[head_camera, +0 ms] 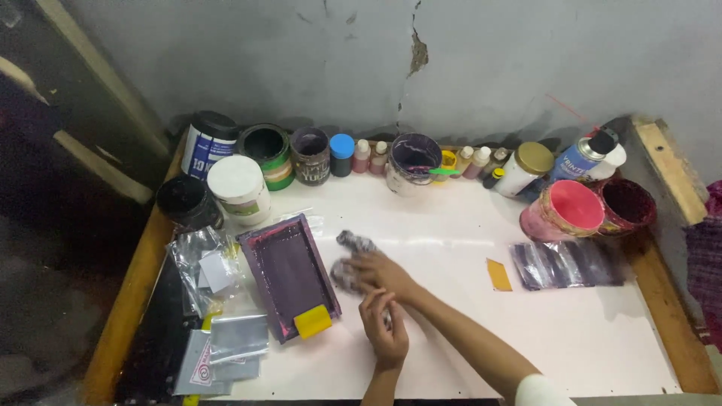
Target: The person wipes a white table surface with a patterned cloth, moving the cloth back and forth across the area. They fold and unfold the cloth while continuing to wipe the table near various paint containers and supplies.
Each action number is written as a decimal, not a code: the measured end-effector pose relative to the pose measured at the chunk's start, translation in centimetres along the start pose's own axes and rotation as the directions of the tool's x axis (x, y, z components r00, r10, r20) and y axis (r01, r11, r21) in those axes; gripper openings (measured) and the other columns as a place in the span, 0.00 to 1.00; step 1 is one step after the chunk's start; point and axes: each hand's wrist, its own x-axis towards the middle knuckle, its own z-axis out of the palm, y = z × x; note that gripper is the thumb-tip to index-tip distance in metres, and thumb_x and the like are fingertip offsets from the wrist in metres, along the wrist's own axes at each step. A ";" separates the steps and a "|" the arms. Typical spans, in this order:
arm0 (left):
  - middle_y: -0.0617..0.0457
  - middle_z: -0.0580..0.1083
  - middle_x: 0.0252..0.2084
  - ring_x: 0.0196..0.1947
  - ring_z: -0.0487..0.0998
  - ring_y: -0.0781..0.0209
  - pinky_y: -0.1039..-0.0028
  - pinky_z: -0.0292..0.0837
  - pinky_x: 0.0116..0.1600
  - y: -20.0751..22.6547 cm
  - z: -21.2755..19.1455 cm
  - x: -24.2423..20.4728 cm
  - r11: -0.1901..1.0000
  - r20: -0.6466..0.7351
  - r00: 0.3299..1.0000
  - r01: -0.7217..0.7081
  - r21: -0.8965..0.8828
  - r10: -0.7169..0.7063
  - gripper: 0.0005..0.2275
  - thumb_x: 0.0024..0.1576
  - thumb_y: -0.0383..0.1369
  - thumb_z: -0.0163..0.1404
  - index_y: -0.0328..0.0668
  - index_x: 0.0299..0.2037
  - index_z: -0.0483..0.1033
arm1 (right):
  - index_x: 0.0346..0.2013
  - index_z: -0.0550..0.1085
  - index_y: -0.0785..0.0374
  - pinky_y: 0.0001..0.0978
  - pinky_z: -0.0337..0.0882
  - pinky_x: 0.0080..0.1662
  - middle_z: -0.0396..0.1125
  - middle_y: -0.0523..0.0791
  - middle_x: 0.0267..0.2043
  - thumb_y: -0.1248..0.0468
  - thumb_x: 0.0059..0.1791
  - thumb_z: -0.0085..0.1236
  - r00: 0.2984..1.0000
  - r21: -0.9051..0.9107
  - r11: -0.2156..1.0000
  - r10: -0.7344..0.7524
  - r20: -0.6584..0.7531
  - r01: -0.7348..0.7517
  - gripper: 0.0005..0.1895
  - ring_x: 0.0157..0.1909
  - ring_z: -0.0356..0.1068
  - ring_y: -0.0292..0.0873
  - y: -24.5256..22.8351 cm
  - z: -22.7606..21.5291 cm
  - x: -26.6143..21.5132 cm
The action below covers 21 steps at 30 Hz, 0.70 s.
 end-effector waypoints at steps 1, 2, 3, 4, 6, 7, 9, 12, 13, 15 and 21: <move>0.45 0.72 0.51 0.45 0.78 0.58 0.81 0.76 0.32 0.0 0.1 0.0 1.000 -0.003 1.000 0.004 0.004 -0.004 0.09 0.63 0.27 0.44 0.40 0.50 0.76 | 0.56 0.77 0.51 0.57 0.58 0.68 0.62 0.47 0.70 0.49 0.57 0.45 1.000 0.005 1.000 -0.002 0.003 0.002 0.20 0.71 0.61 0.56 0.2 -1.1 1.5; 0.44 0.72 0.50 0.47 0.78 0.55 0.77 0.77 0.40 0.1 0.1 0.0 1.000 -0.010 1.000 -0.006 -0.016 0.006 0.08 0.63 0.27 0.44 0.40 0.48 0.76 | 0.45 0.77 0.57 0.53 0.62 0.63 0.67 0.47 0.54 0.54 0.57 0.44 0.987 0.033 0.990 0.140 -0.084 -0.138 0.16 0.59 0.66 0.53 0.4 -2.1 2.9; 0.44 0.71 0.49 0.50 0.78 0.52 0.72 0.79 0.47 0.1 0.2 0.1 0.999 -0.021 1.000 -0.019 -0.036 0.018 0.07 0.64 0.26 0.44 0.39 0.47 0.76 | 0.33 0.77 0.63 0.49 0.67 0.58 0.73 0.47 0.38 0.59 0.56 0.42 0.946 0.071 0.960 0.278 -0.165 -0.269 0.17 0.47 0.71 0.50 0.7 -3.2 4.6; 0.44 0.71 0.49 0.50 0.78 0.52 0.72 0.79 0.47 0.0 0.3 0.2 0.999 -0.027 1.000 -0.017 -0.031 0.016 0.07 0.64 0.26 0.44 0.39 0.47 0.76 | 0.33 0.77 0.63 0.49 0.67 0.58 0.73 0.47 0.38 0.59 0.56 0.42 0.949 0.073 0.962 0.273 -0.160 -0.264 0.17 0.47 0.71 0.50 3.4 -1.8 5.2; 0.43 0.72 0.48 0.50 0.77 0.50 0.65 0.76 0.55 0.0 0.2 0.1 0.999 -0.007 0.999 -0.053 -0.010 0.053 0.07 0.62 0.24 0.46 0.39 0.46 0.74 | 0.66 0.69 0.58 0.56 0.57 0.64 0.61 0.48 0.71 0.47 0.57 0.38 0.853 -0.196 0.837 0.466 -0.235 -0.511 0.28 0.71 0.58 0.60 8.4 1.3 6.5; 0.43 0.72 0.48 0.50 0.77 0.50 0.65 0.76 0.55 -0.1 0.1 0.1 0.999 -0.009 0.999 -0.051 -0.006 0.051 0.07 0.62 0.24 0.46 0.39 0.46 0.74 | 0.66 0.69 0.58 0.56 0.57 0.64 0.61 0.48 0.71 0.47 0.57 0.38 0.854 -0.194 0.839 0.465 -0.232 -0.509 0.28 0.71 0.58 0.60 7.8 1.8 7.0; 0.43 0.72 0.49 0.50 0.77 0.51 0.65 0.75 0.56 -0.2 0.1 0.0 1.000 -0.016 1.000 -0.012 -0.011 0.012 0.07 0.62 0.27 0.45 0.40 0.46 0.76 | 0.68 0.67 0.53 0.58 0.46 0.69 0.54 0.44 0.75 0.44 0.57 0.34 0.764 -0.198 0.739 0.613 -0.201 -0.644 0.30 0.74 0.51 0.58 6.8 2.6 7.7; 0.44 0.73 0.47 0.51 0.76 0.51 0.65 0.75 0.56 0.4 0.1 0.7 0.998 -0.049 0.997 -0.056 -0.003 0.056 0.08 0.63 0.27 0.44 0.39 0.47 0.76 | 0.68 0.66 0.51 0.56 0.40 0.72 0.53 0.44 0.75 0.45 0.58 0.31 0.849 -0.108 0.843 0.528 -0.026 -0.527 0.29 0.77 0.46 0.52 1.2 0.7 6.4; 0.44 0.73 0.47 0.51 0.76 0.51 0.65 0.75 0.56 0.2 0.2 0.7 0.998 -0.045 0.997 -0.055 -0.005 0.055 0.08 0.63 0.27 0.44 0.39 0.47 0.76 | 0.68 0.66 0.51 0.56 0.40 0.72 0.53 0.44 0.75 0.45 0.58 0.31 0.847 -0.109 0.840 0.532 -0.028 -0.531 0.29 0.77 0.46 0.52 0.3 0.8 5.3; 0.45 0.72 0.48 0.46 0.77 0.56 0.73 0.75 0.48 -0.1 0.3 0.3 0.994 -0.031 0.994 -0.104 0.029 0.105 0.08 0.64 0.27 0.45 0.39 0.47 0.77 | 0.67 0.67 0.52 0.59 0.48 0.70 0.58 0.46 0.73 0.46 0.57 0.40 0.968 -0.168 0.953 0.251 -0.022 -0.251 0.27 0.73 0.53 0.56 -1.6 1.3 3.1; 0.47 0.70 0.54 0.48 0.78 0.60 0.80 0.80 0.41 0.1 0.2 0.0 0.993 0.017 0.994 -0.111 0.050 0.110 0.09 0.65 0.27 0.46 0.41 0.51 0.77 | 0.66 0.69 0.47 0.53 0.41 0.73 0.59 0.44 0.73 0.52 0.56 0.48 0.966 0.055 0.988 0.128 0.225 -0.144 0.23 0.76 0.51 0.51 -2.9 -2.5 -2.9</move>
